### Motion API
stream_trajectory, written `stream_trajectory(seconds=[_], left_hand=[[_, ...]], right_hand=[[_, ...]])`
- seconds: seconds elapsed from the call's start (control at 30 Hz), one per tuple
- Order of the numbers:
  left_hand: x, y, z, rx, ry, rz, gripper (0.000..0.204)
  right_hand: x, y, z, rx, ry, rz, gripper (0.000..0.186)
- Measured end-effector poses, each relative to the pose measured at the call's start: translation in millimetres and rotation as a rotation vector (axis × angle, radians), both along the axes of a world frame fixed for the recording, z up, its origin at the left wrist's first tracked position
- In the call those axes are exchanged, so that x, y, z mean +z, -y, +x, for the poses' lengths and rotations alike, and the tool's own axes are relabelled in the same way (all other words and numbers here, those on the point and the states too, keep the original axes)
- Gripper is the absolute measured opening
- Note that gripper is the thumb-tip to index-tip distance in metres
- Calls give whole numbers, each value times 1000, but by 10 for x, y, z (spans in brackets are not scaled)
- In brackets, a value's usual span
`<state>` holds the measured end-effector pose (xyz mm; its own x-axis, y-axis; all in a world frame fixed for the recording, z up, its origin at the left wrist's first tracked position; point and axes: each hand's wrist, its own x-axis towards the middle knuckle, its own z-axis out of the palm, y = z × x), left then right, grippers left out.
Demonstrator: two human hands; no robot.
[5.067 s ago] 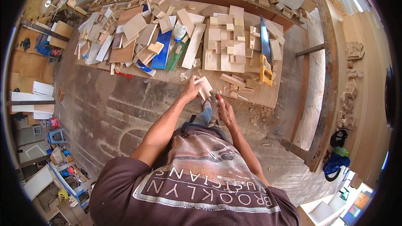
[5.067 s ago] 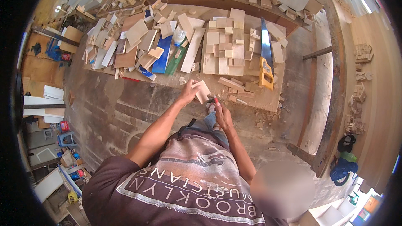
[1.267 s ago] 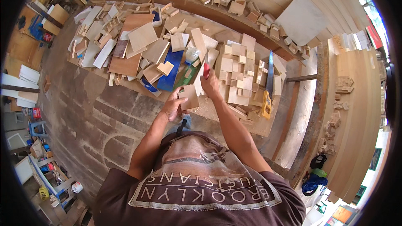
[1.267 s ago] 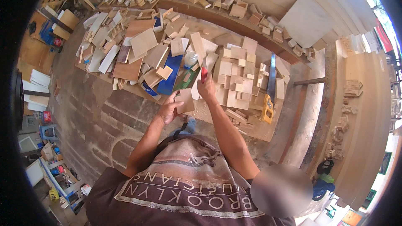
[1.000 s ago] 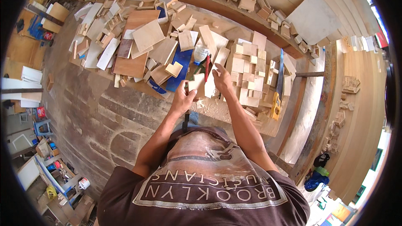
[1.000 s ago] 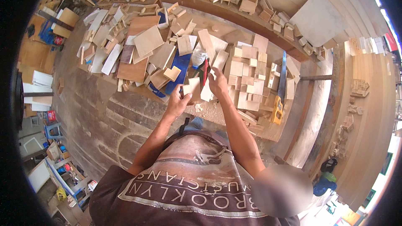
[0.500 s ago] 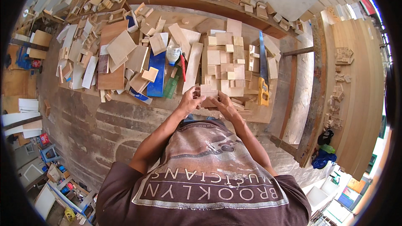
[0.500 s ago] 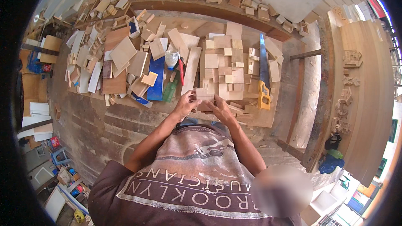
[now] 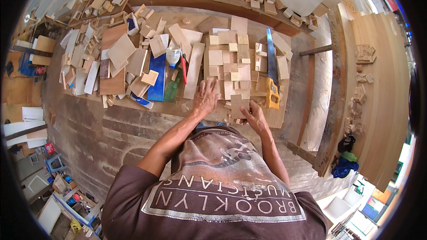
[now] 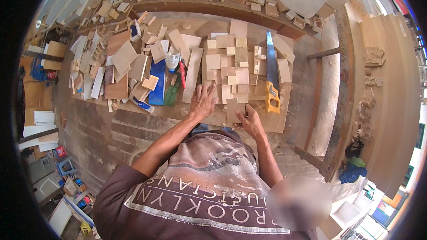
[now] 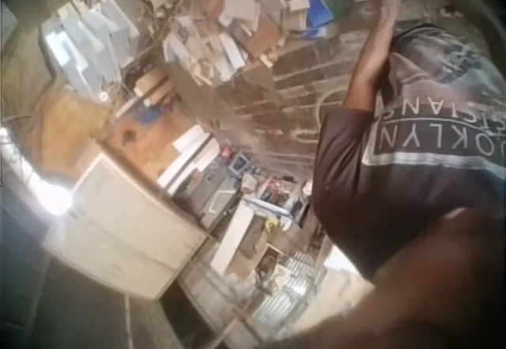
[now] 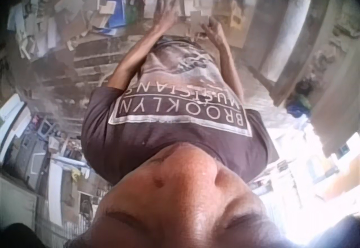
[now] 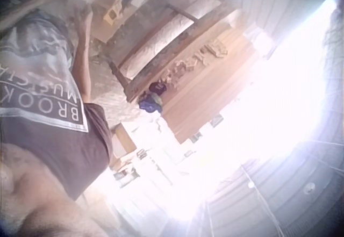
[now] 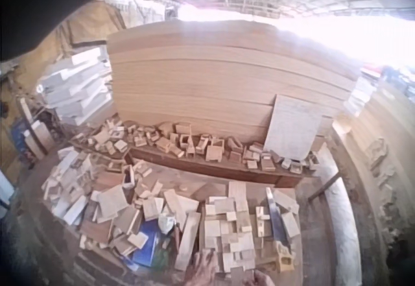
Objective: The person marks a small block of wood with a pencil, places it on a sawbench, and cuts it using a handsaw.
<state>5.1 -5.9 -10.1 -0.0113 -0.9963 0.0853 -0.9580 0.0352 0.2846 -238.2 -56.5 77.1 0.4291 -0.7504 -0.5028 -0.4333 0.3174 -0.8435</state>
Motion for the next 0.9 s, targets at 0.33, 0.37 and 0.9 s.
stream_trajectory(seconds=[0.33, 0.37, 0.9], left_hand=[[-137, -21, 34, -190, -119, -18, 66], [-67, -57, 24, -172, -47, 5, 70], [46, -27, -37, 116, 20, -7, 59]], right_hand=[[-4, -131, -227, -41, 45, 34, 28], [11, -115, -250, -40, 36, 34, 28], [-65, -65, -269, -22, 75, 18, 28]])
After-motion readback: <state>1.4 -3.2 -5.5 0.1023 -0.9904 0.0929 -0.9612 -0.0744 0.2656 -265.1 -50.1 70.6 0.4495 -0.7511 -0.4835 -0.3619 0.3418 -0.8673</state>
